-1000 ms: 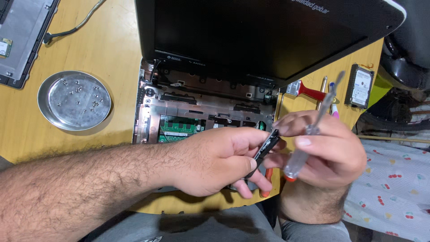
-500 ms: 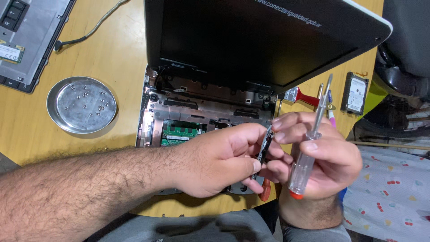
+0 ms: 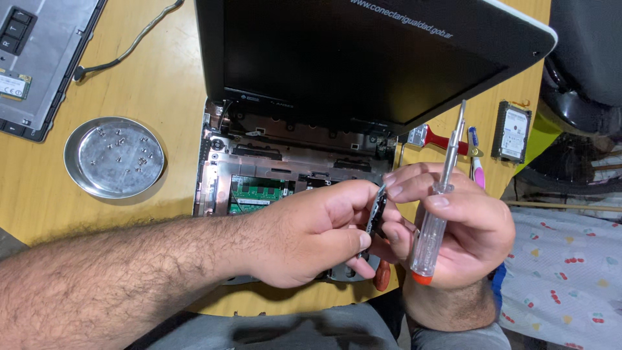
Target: The person disassembles a small black plastic component, removes a metal bracket, and uses a screwdriver to adjust internal parts. They then reassemble the component and prepare to install it into the laptop chassis.
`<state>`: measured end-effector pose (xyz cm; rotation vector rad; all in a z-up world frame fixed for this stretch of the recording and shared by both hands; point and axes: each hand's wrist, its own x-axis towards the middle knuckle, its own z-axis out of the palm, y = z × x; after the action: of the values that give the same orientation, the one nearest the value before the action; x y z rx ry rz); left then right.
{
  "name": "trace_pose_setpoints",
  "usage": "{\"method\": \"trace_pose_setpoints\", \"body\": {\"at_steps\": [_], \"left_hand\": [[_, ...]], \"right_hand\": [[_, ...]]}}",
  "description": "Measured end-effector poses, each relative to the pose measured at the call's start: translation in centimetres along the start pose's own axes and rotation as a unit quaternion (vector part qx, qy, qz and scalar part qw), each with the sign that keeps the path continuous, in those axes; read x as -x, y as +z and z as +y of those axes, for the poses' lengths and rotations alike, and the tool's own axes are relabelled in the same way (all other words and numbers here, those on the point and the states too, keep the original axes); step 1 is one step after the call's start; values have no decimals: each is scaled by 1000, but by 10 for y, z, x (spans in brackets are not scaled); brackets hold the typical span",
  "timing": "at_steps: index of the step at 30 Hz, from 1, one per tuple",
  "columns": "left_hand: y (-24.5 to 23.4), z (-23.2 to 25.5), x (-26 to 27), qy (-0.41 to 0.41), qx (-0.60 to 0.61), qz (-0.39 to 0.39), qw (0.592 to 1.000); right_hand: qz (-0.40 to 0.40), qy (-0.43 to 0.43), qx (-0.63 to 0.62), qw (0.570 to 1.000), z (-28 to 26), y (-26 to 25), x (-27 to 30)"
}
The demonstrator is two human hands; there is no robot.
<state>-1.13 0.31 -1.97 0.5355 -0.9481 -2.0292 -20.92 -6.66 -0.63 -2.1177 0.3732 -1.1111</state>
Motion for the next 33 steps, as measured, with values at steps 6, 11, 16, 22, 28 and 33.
{"method": "trace_pose_setpoints", "body": {"at_steps": [6, 11, 16, 22, 28, 33], "left_hand": [[1, 3, 0, 5, -42, 15, 999], [0, 0, 1, 65, -111, 25, 991], [-2, 1, 4, 103, -326, 75, 937], [-2, 3, 5, 180, -355, 76, 914], [-3, 3, 7, 239, -393, 102, 882], [-7, -3, 5, 263, -450, 77, 850]], "right_hand": [[4, 43, -25, 999, -5, 2, -1], [8, 41, -32, 999, -8, 7, -5], [4, 54, -46, 997, -9, 7, -4], [-5, 13, -6, 1000, -7, 6, -6], [-30, -83, 41, 995, -11, 8, -7], [-58, -73, 103, 990, -21, 6, -7]]}}
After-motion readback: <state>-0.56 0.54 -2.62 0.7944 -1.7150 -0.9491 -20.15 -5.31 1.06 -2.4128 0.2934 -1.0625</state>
